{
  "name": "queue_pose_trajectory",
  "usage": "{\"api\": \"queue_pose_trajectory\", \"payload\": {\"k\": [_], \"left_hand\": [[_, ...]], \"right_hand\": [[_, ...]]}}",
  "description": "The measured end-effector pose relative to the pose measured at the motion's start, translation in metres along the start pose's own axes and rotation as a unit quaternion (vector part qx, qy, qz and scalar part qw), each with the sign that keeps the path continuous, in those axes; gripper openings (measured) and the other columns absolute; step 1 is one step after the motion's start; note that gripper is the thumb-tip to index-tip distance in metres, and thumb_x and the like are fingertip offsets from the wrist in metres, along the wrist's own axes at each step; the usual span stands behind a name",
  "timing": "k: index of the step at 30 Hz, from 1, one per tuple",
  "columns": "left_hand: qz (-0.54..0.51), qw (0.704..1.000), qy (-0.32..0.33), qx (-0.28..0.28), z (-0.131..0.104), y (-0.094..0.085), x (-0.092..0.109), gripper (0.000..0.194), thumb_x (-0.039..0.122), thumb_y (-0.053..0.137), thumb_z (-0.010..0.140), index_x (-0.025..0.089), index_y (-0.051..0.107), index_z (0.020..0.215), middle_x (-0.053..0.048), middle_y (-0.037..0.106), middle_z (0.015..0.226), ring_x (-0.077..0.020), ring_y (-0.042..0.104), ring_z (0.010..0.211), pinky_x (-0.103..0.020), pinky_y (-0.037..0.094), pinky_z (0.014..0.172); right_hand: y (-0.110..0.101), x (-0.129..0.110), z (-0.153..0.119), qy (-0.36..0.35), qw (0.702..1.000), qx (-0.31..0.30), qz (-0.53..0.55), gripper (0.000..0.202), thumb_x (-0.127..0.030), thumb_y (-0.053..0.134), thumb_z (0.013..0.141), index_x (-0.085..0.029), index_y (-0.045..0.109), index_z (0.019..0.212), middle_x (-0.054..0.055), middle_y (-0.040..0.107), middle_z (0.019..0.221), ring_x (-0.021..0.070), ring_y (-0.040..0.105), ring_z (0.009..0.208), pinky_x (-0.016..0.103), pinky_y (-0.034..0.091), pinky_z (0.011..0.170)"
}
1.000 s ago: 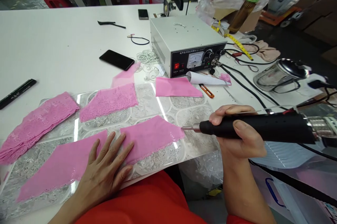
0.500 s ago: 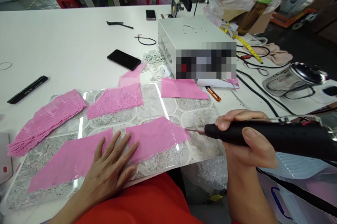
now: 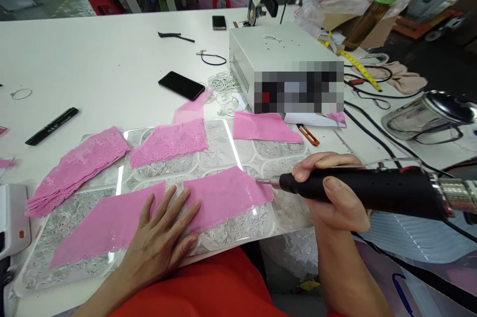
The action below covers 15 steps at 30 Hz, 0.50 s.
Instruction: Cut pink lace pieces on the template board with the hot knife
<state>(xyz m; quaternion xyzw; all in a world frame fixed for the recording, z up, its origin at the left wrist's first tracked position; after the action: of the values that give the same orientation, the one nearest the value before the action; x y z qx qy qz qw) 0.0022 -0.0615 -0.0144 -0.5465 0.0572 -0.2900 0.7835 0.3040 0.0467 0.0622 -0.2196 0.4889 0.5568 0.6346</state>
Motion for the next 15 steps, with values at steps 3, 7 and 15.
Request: {"api": "queue_pose_trajectory", "payload": {"k": [3,7,15], "left_hand": [[0.010,1.000,0.004,-0.002,0.000,0.000,0.000,0.047,0.044,0.057,0.102,0.021,0.060,0.143,-0.012,0.054,0.153,-0.0306,0.028,0.157,-0.053,0.008,0.130],[0.009,1.000,0.007,0.000,0.000,0.000,0.000,0.046,0.043,0.056,0.103,0.020,0.060,0.143,-0.013,0.054,0.154,-0.0289,0.025,0.158,-0.052,0.006,0.130],[0.032,0.999,0.017,-0.005,-0.001,-0.001,0.001,0.044,0.039,0.055,0.103,0.020,0.060,0.143,-0.013,0.054,0.154,-0.0287,0.021,0.159,-0.052,0.005,0.130]], "right_hand": [[0.000,0.000,0.001,-0.004,1.000,-0.012,0.001,0.016,-0.025,0.057,0.051,-0.022,0.069,0.060,0.001,0.064,0.055,0.0153,0.052,0.037,0.034,0.047,0.038],[-0.001,0.002,0.003,-0.013,1.000,-0.015,0.001,0.020,-0.026,0.054,0.050,-0.022,0.070,0.061,0.001,0.065,0.056,0.0156,0.051,0.037,0.034,0.046,0.037],[0.016,0.008,0.004,-0.023,0.999,-0.024,0.022,0.022,-0.025,0.053,0.051,-0.021,0.070,0.064,0.002,0.066,0.060,0.0162,0.053,0.039,0.035,0.046,0.039]]}}
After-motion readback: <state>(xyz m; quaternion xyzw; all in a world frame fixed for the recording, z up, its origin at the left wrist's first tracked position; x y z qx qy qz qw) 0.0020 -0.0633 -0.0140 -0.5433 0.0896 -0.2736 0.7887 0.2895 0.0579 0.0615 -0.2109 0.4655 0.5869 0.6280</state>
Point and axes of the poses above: each hand's wrist, its own z-axis towards the middle knuckle, its own y-axis out of the palm, x = y × z, the point moved 2 cm from there along z, towards the middle knuckle
